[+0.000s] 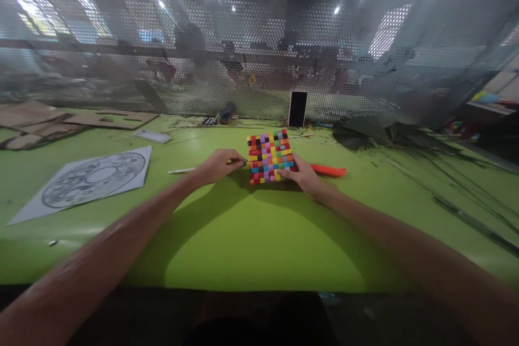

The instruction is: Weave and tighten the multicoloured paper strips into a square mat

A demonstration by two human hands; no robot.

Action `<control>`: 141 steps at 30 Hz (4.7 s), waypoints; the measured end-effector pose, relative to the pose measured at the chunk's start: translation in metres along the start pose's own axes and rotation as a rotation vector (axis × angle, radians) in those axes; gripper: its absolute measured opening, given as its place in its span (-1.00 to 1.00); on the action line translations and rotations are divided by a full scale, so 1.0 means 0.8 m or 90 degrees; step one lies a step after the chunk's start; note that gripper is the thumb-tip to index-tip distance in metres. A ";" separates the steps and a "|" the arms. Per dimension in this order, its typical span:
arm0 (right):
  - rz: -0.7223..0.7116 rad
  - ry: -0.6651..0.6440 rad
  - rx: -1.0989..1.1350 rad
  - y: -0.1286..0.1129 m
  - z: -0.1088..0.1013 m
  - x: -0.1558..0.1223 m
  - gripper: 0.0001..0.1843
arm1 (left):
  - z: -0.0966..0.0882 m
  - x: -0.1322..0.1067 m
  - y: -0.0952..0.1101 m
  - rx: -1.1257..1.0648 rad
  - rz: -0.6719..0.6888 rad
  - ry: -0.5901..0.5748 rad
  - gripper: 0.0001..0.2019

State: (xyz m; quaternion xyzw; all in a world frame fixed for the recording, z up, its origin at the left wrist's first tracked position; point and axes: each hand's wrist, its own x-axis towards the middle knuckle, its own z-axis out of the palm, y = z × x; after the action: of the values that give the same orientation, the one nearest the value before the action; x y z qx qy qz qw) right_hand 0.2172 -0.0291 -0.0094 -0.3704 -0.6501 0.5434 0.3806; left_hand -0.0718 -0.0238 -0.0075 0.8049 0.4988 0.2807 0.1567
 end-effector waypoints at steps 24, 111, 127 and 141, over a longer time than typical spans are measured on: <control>0.012 0.004 0.006 -0.008 0.006 -0.006 -0.48 | 0.011 -0.003 0.013 -0.031 0.032 0.130 -0.44; 0.081 0.062 0.053 0.004 0.007 0.008 -0.74 | 0.002 -0.009 0.035 0.079 -0.063 0.045 0.06; 0.146 0.135 0.216 -0.002 0.007 0.014 -0.89 | 0.000 -0.009 0.023 0.008 0.044 0.119 -0.37; 0.170 0.153 0.231 -0.017 0.010 0.007 -0.88 | 0.011 -0.007 0.012 -0.063 0.158 0.287 -0.47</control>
State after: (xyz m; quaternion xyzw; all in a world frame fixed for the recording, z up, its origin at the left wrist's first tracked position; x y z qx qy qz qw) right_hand 0.2064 -0.0291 0.0032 -0.4404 -0.4371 0.6490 0.4402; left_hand -0.0615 -0.0326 -0.0110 0.7685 0.4040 0.4942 0.0447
